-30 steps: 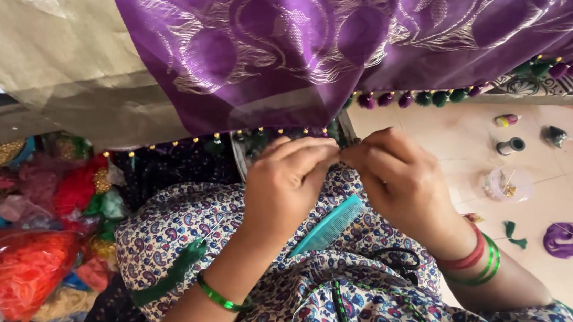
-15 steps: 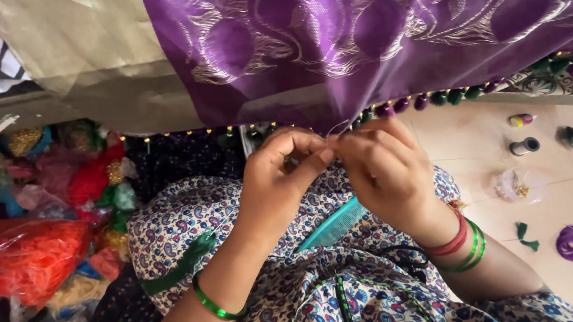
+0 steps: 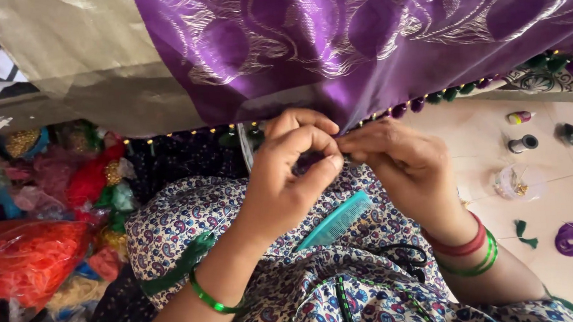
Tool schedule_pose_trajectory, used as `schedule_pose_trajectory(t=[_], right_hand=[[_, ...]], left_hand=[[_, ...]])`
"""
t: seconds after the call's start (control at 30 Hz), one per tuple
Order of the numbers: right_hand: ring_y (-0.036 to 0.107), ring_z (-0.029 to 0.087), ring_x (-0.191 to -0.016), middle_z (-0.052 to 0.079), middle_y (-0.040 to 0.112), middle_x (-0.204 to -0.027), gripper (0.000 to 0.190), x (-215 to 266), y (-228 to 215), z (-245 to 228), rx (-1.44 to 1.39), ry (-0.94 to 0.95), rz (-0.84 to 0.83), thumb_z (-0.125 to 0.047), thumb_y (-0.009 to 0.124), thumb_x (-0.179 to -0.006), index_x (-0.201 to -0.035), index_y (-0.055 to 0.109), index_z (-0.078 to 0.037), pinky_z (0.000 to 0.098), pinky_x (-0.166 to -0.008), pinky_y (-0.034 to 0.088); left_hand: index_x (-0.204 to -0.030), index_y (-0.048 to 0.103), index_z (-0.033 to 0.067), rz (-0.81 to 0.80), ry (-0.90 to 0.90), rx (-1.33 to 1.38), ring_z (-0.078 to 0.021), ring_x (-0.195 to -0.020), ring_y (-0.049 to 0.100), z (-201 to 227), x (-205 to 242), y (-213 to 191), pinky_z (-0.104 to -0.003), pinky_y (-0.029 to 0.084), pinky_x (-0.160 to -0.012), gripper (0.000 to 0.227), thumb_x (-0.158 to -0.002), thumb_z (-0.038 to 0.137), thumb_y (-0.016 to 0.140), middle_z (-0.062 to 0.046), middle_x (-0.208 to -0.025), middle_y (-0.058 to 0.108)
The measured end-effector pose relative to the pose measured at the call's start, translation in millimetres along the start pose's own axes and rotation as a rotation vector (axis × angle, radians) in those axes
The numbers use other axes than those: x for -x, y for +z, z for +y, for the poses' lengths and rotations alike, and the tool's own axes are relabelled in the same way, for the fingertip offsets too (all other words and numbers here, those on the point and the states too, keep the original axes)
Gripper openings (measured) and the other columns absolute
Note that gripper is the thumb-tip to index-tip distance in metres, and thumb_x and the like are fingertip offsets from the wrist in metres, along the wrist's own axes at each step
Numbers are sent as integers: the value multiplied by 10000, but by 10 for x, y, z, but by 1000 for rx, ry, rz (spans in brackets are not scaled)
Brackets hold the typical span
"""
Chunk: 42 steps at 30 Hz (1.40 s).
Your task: Decorating a saree by attaching tassels, beads, and fabric fringes to the border.
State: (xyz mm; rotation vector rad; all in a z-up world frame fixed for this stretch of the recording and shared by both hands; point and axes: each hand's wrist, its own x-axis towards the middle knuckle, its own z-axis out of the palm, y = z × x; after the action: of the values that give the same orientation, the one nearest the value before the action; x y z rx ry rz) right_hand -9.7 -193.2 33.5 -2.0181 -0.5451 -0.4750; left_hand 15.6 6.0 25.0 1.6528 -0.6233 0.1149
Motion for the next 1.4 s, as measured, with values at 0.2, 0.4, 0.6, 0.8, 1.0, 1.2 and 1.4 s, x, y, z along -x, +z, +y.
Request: schedule_pose_trajectory(t=[0.2, 0.4, 0.6, 0.8, 1.0, 1.2, 1.4], right_hand=[[730, 156, -916, 135, 746, -1033, 206, 121, -35, 28, -189, 115, -36, 140, 695, -848, -1032, 721, 51, 262, -791, 614], [644, 147, -923, 111, 595, -1153, 96, 189, 98, 151, -547, 200, 154, 98, 477, -1061, -1053, 479, 2, 278, -832, 602], [600, 127, -824, 122, 612, -1059, 134, 259, 203, 223, -558, 207, 161, 105, 457, -1058, -1080, 415, -21, 264, -764, 558], [524, 95, -780, 117, 585, -1032, 149, 230, 258, 156, -520, 208, 106, 122, 422, -1067, -1055, 419, -26, 245, -726, 556], [630, 92, -764, 59, 701, -1046, 93, 312, 310, 281, -355, 378, 58, 77, 545, -989, -1034, 562, -3, 247, -687, 551], [676, 292, -838, 117, 646, -895, 142, 535, 372, 192, 230, 45, -70, 90, 649, -851, -944, 672, -15, 381, -716, 555], [679, 315, -842, 116, 682, -909, 213, 1301, 173, 830, 509, 8, -530, -58, 677, -772, -985, 684, -49, 428, -712, 566]], left_hand=[[-916, 755, 100, 27, 84, -76, -212, -1126, 583, 25, 5, 53, -348, 444, -1025, 95, -852, 130, 818, -49, -1139, 662], [-1012, 556, 56, 108, 258, -300, -216, -1006, 610, 3, 5, 62, -348, 472, -926, 104, -1021, 5, 646, -43, -1134, 683], [-986, 576, 63, 154, 325, -443, -264, -831, 631, 49, -22, 177, -413, 431, -798, 113, -958, -42, 607, -39, -942, 676], [-927, 513, 55, 233, 250, -378, -217, -742, 643, -52, 44, 209, -362, 449, -808, 140, -939, -56, 597, -40, -962, 731], [-880, 683, 16, 255, -226, 9, -75, -703, 588, -409, 292, 224, -221, 497, -669, 92, -891, 56, 765, -38, -1094, 681], [-931, 753, 35, 240, -342, 350, -62, -889, 610, -675, 383, 457, -226, 556, -782, 53, -889, 50, 782, -30, -1167, 629], [-915, 743, 7, 319, -95, -99, -104, -1050, 617, -498, 342, 328, -235, 503, -816, 86, -886, 69, 795, -42, -1229, 643]])
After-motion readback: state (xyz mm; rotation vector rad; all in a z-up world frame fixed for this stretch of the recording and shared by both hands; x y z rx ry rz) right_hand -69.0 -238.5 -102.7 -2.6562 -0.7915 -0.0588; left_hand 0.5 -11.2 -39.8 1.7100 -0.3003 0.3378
